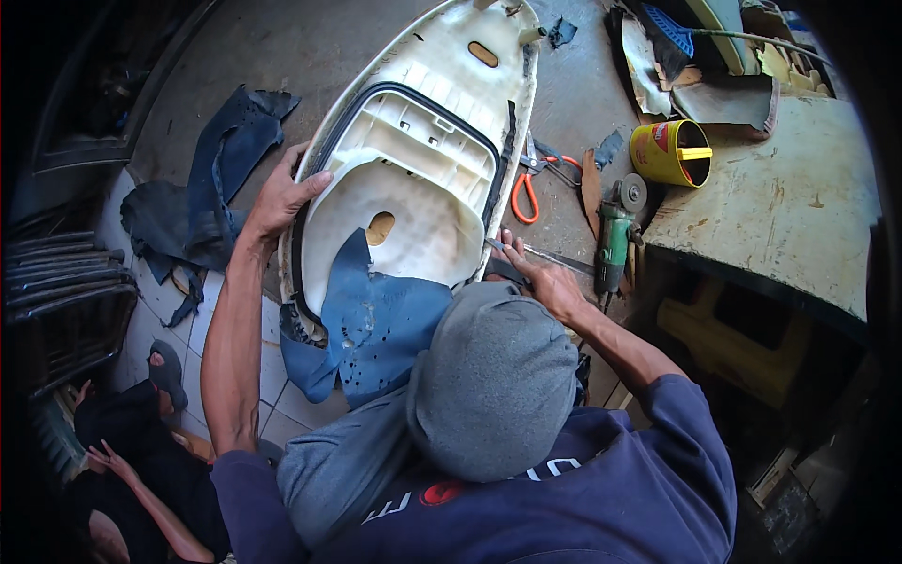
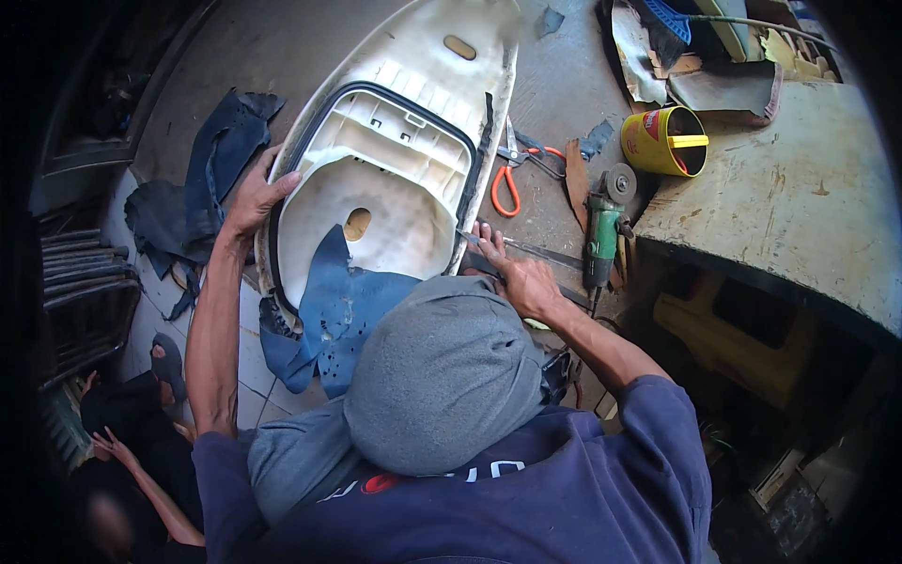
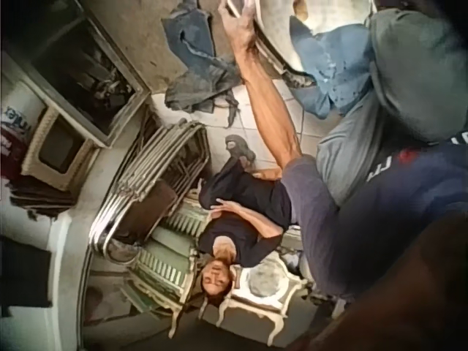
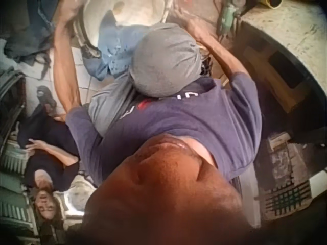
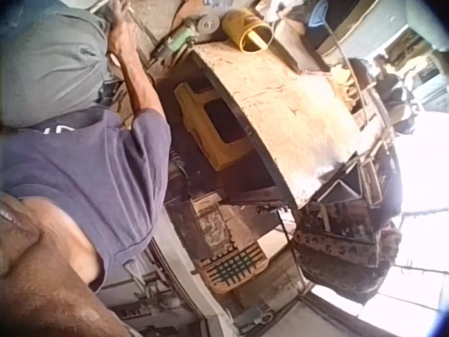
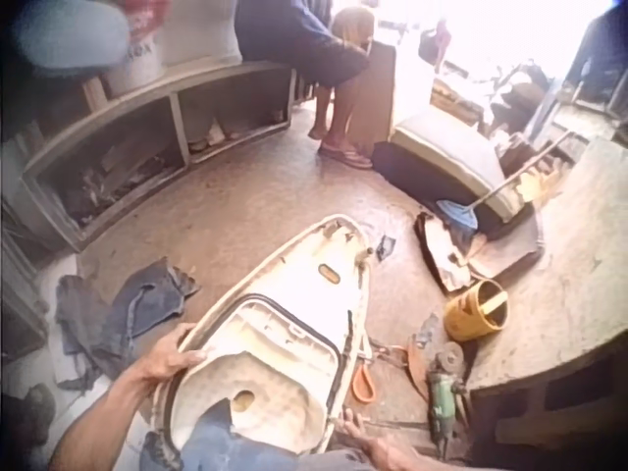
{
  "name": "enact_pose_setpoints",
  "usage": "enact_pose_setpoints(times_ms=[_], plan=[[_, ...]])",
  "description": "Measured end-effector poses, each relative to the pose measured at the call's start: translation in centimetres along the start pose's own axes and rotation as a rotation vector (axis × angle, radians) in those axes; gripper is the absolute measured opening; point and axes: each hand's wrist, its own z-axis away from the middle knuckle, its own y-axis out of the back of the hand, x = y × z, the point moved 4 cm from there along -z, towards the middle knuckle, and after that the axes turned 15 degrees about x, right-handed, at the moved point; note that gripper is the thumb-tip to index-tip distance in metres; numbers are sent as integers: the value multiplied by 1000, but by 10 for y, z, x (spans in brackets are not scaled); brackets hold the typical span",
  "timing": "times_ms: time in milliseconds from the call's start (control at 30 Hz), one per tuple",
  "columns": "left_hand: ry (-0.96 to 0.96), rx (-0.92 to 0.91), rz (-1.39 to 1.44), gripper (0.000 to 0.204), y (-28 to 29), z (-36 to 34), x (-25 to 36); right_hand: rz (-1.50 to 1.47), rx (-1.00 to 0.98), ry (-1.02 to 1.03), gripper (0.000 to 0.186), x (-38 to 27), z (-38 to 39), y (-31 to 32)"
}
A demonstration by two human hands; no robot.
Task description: The person reupholsters a scooter seat by prying off the old blue vinyl covering and staples from the plastic seat frame using pliers and a blade, working on the floor of a workshop.
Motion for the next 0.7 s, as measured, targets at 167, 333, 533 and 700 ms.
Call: enact_pose_setpoints(times_ms=[167,333,533,700], plan=[[61,-11,73,79,7,-1,-10,321,-114,-50,62,-30,-14,58],[45,14,57,79,8,-1,-9,467,16,43,57,-18,-32,74],[67,14,65,79,2,-4,-8,582,-116,48,60,-14,-47,59],[64,37,-5,76,11,-9,-16,593,-136,-31,62,-16,-43,48]])
